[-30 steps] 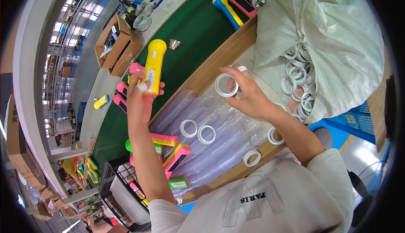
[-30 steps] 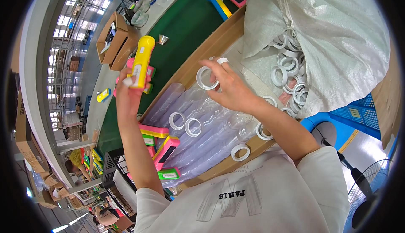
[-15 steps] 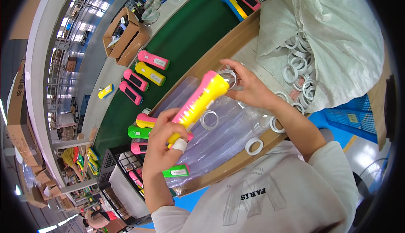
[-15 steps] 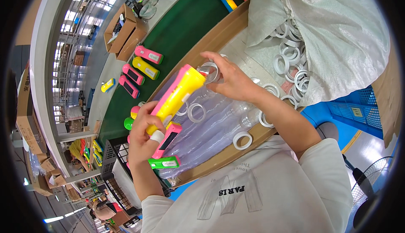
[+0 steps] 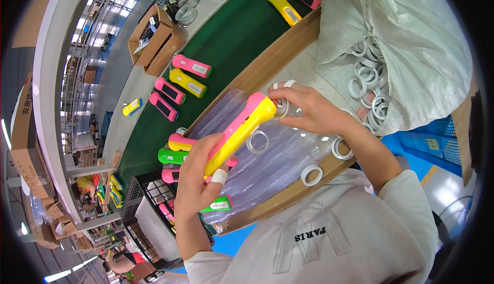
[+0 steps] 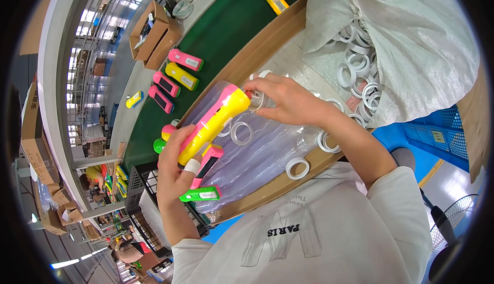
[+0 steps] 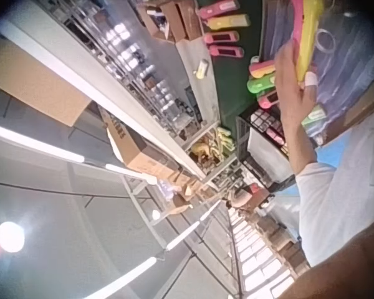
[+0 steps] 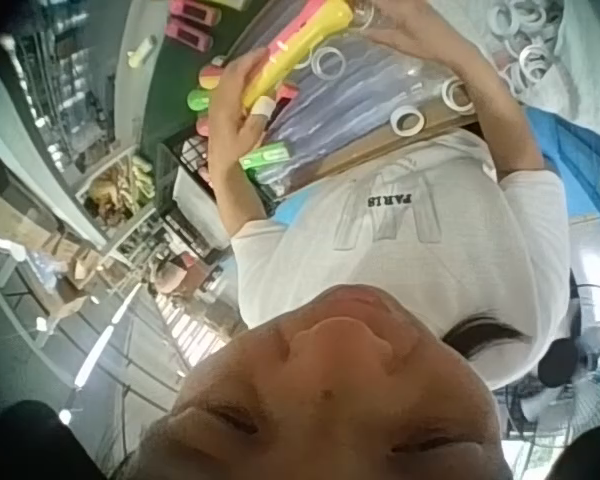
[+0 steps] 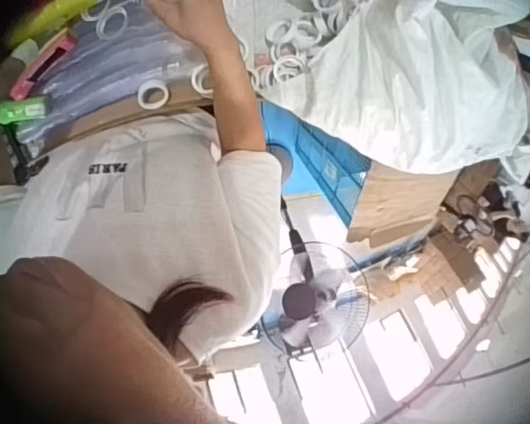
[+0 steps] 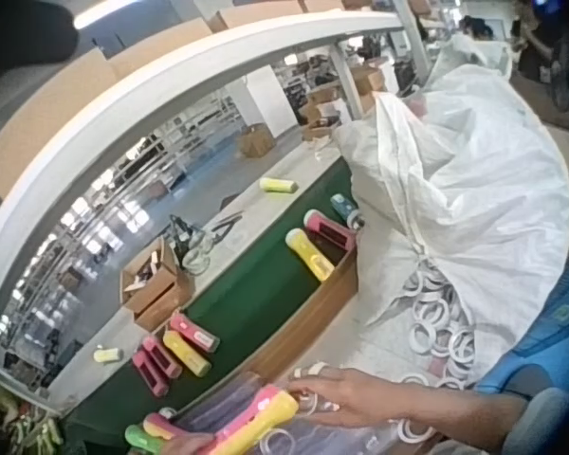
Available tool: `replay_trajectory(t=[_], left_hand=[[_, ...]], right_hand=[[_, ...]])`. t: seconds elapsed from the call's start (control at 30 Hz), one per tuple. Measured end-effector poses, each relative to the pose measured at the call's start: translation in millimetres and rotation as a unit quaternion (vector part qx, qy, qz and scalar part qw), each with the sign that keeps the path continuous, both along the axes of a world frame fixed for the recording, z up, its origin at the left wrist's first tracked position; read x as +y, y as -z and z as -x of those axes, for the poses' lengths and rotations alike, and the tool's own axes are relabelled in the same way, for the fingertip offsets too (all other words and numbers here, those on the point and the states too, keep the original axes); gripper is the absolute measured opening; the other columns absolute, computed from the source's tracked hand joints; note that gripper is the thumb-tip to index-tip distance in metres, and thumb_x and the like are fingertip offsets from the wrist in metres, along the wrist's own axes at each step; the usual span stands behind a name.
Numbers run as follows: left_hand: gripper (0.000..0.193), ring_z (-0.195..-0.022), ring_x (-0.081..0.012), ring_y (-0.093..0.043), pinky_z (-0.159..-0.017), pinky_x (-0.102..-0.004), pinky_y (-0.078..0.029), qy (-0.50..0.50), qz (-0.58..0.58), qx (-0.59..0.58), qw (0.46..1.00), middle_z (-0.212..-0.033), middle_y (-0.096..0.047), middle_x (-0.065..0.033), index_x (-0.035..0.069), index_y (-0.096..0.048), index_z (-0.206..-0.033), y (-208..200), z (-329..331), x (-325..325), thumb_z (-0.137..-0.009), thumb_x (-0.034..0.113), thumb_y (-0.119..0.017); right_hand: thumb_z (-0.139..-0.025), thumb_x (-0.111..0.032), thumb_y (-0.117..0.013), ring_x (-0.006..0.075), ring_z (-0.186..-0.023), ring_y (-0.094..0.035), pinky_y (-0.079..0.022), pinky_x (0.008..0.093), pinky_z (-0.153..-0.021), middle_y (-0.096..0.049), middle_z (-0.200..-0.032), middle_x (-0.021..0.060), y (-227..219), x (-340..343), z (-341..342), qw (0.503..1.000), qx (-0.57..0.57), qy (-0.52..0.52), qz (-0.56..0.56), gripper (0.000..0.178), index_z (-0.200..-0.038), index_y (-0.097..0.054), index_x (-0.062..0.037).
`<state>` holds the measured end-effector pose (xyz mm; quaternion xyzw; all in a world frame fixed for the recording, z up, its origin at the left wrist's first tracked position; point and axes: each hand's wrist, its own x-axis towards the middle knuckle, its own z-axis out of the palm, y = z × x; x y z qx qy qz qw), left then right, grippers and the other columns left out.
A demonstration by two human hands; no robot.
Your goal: Assembling colorful solar-powered flashlights by attaching plastic components at a factory workbench.
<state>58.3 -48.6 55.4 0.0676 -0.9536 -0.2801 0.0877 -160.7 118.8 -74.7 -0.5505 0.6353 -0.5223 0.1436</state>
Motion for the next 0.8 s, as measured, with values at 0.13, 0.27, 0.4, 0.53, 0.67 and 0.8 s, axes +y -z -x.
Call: replay_trajectory(t=[0.13, 0.27, 0.4, 0.53, 0.67, 0.8], left_hand=[[0.058, -0.104, -0.0208, -0.059, -0.09, -0.0316, -0.045, -0.025, -0.115, -0.113, 0.987, -0.116, -0.06, -0.0124, 0.001, -0.052, -0.128, 5.1, -5.1, -5.3, -0.074, 0.004, -0.072], [0.062, -0.106, -0.0149, -0.057, -0.092, -0.0297, -0.045, -0.044, -0.41, -0.129, 0.902, -0.115, -0.06, -0.0058, 0.003, -0.049, -0.132, 29.8, -27.5, -4.7, -0.075, 0.004, -0.075], [0.062, -0.11, -0.015, -0.056, -0.095, -0.0296, -0.044, -0.014, -0.507, -0.087, 0.857, -0.118, -0.06, -0.0058, 0.0, -0.053, -0.128, 46.2, -33.0, 13.7, -0.072, 0.008, -0.079], [0.057, -0.091, -0.0198, -0.067, -0.085, -0.0289, -0.049, 0.059, -0.42, -0.066, 0.903, -0.101, -0.069, -0.0133, 0.0, -0.06, -0.124, 26.1, -41.8, 23.8, -0.071, 0.009, -0.079], [0.056, -0.08, -0.0237, -0.06, -0.067, -0.034, -0.05, 0.078, 0.185, 0.052, 0.978, -0.114, -0.063, -0.0143, 0.007, -0.061, -0.121, 44.2, 5.0, 37.2, -0.066, 0.005, -0.072], [0.053, -0.077, -0.0231, -0.057, -0.065, -0.0314, -0.05, 0.084, 0.276, 0.119, 0.95, -0.118, -0.061, -0.0135, 0.01, -0.063, -0.118, 66.4, -12.0, 21.6, -0.066, 0.003, -0.07]], right_hand=[[-0.075, -0.011, -0.074, 0.0333, -0.105, -0.059, -0.048, 0.0392, -0.088, -0.058, -0.118, 0.0168, -26.1, 12.6, -5.5, 0.998, 0.007, -0.065, -0.003, 0.066, -0.133, -0.044, -0.0041], [-0.082, -0.019, -0.071, 0.0304, -0.112, -0.054, -0.045, 0.0377, -0.092, -0.053, -0.124, 0.0162, -37.6, 17.9, -9.3, 0.983, -0.002, -0.175, 0.054, 0.067, -0.139, -0.038, -0.0052], [-0.086, -0.037, -0.066, 0.037, -0.115, -0.049, -0.043, 0.0424, -0.094, -0.05, -0.121, 0.0198, -50.7, 19.6, -35.0, 0.969, 0.045, -0.192, 0.147, 0.051, -0.122, -0.051, -0.0033], [-0.089, -0.037, -0.06, 0.0336, -0.112, -0.054, -0.046, 0.0439, -0.093, -0.054, -0.118, 0.0191, -61.3, 38.1, -60.1, 0.956, 0.066, -0.158, 0.238, 0.04, -0.111, -0.06, -0.0029], [-0.1, -0.034, -0.04, 0.0217, -0.106, -0.058, -0.045, 0.0357, -0.095, -0.06, -0.114, 0.0115, 6.6, -3.9, -36.5, 0.855, -0.515, 0.012, -0.056, 0.039, -0.122, -0.053, -0.0045], [-0.098, -0.047, -0.042, 0.018, -0.112, -0.056, -0.043, 0.0336, -0.097, -0.06, -0.117, 0.0071, -30.6, 1.1, -39.8, 0.753, -0.648, -0.052, -0.099, 0.05, -0.126, -0.052, -0.0064]])
